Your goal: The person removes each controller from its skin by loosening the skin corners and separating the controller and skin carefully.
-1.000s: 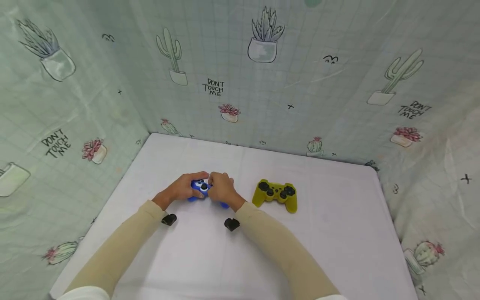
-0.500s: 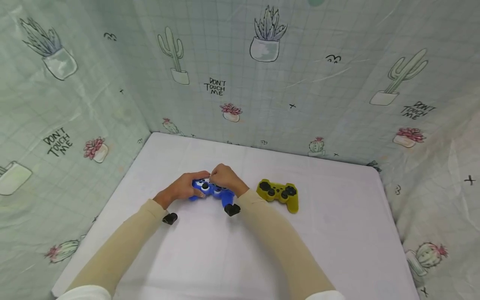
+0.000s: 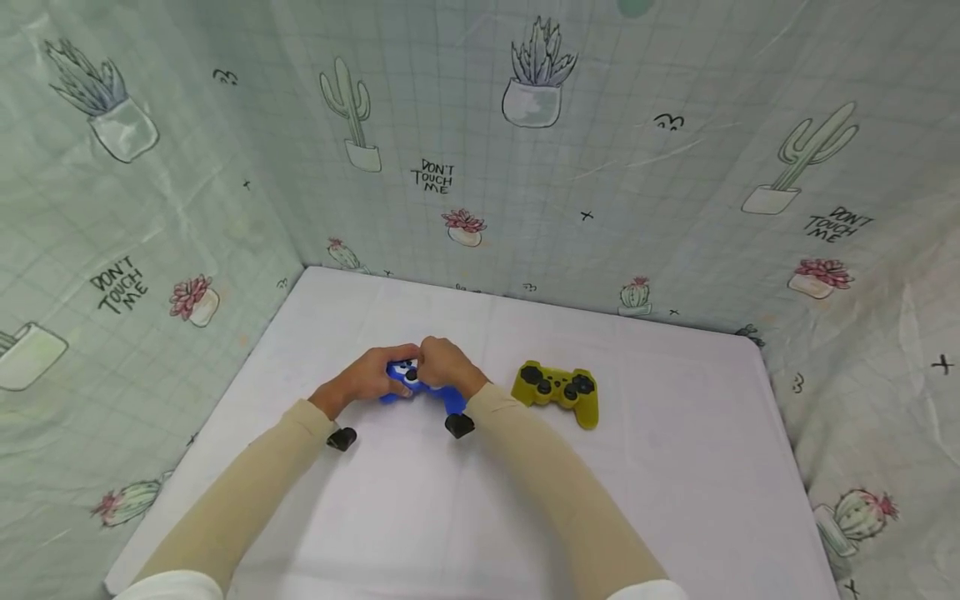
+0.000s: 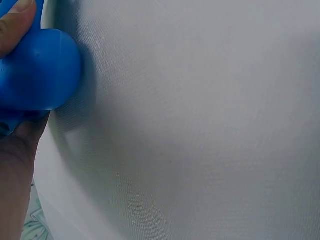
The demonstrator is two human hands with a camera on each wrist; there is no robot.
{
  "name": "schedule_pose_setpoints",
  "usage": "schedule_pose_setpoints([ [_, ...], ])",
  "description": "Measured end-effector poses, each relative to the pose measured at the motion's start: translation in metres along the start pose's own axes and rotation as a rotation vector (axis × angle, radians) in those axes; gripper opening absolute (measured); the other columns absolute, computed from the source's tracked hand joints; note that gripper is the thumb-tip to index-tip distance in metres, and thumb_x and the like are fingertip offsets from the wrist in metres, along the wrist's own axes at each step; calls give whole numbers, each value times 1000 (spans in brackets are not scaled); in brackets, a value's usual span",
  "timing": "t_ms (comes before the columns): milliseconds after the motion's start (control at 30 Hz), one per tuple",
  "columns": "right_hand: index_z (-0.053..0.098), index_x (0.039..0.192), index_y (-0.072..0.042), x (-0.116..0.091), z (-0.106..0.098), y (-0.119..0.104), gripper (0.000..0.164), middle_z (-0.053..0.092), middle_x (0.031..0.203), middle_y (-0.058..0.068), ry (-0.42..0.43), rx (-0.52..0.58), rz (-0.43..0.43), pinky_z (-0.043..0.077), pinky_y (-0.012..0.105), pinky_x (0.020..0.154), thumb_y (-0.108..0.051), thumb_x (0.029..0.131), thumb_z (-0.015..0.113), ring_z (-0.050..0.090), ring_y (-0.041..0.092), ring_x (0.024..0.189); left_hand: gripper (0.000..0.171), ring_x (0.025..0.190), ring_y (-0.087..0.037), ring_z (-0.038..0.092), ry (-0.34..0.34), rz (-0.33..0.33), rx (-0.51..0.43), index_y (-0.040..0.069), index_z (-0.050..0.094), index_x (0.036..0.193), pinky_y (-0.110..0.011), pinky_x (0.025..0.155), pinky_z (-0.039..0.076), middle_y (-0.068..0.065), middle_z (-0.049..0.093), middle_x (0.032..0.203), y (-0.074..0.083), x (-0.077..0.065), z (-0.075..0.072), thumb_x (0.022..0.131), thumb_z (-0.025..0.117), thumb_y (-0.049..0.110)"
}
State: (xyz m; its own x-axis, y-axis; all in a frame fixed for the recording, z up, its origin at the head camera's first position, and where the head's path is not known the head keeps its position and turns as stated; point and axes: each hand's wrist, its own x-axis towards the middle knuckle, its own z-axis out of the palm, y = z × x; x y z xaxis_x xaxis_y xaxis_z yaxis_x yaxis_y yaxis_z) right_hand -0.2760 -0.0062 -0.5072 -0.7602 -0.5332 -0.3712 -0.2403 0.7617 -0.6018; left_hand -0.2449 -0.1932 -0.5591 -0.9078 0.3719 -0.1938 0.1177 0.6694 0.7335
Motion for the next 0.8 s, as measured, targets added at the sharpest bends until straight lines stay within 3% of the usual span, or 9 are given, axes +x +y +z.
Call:
schedule_pose_setpoints([
  [100,47,58,-14,3,4,6,38,35,53,-5,-12,138,34,26,23,48,2,91,56,33,10,49,76,149,-36,47,-5,-2,1,20,56,151,-54,126,35,-9,52,160,-1,0,2,83,86,10],
  [267,40,54,-14,5,8,15,37,29,54,-6,-13,429,77,23,25,49,8,80,53,26,11,50,77,149,-37,47,0,10,3,17,55,152,-55,126,34,-10,50,161,0,-1,3,82,86,10],
  [333,39,55,-15,5,9,15,36,29,55,-5,-15,489,74,23,25,52,8,80,52,25,11,53,76,147,-38,49,9,18,6,16,56,151,-56,124,36,-11,52,159,0,-1,2,81,87,10],
  [667,47,58,-12,-5,12,4,32,31,58,-7,-20,522,3,22,25,58,9,82,52,26,10,57,73,141,-34,56,36,46,17,17,61,145,-52,122,41,-9,61,150,1,-1,2,78,88,7],
  [733,48,58,-12,-7,16,1,32,32,56,-7,-21,502,-36,23,25,57,11,81,51,26,10,56,72,138,-33,59,43,55,21,19,62,143,-51,120,43,-8,64,147,2,-2,2,77,88,8],
  [800,51,57,-12,-8,20,-2,33,36,54,-7,7,410,-78,26,26,59,10,82,52,30,10,54,70,137,-32,60,47,63,23,20,63,142,-49,120,44,-7,66,144,3,-3,2,78,89,8],
])
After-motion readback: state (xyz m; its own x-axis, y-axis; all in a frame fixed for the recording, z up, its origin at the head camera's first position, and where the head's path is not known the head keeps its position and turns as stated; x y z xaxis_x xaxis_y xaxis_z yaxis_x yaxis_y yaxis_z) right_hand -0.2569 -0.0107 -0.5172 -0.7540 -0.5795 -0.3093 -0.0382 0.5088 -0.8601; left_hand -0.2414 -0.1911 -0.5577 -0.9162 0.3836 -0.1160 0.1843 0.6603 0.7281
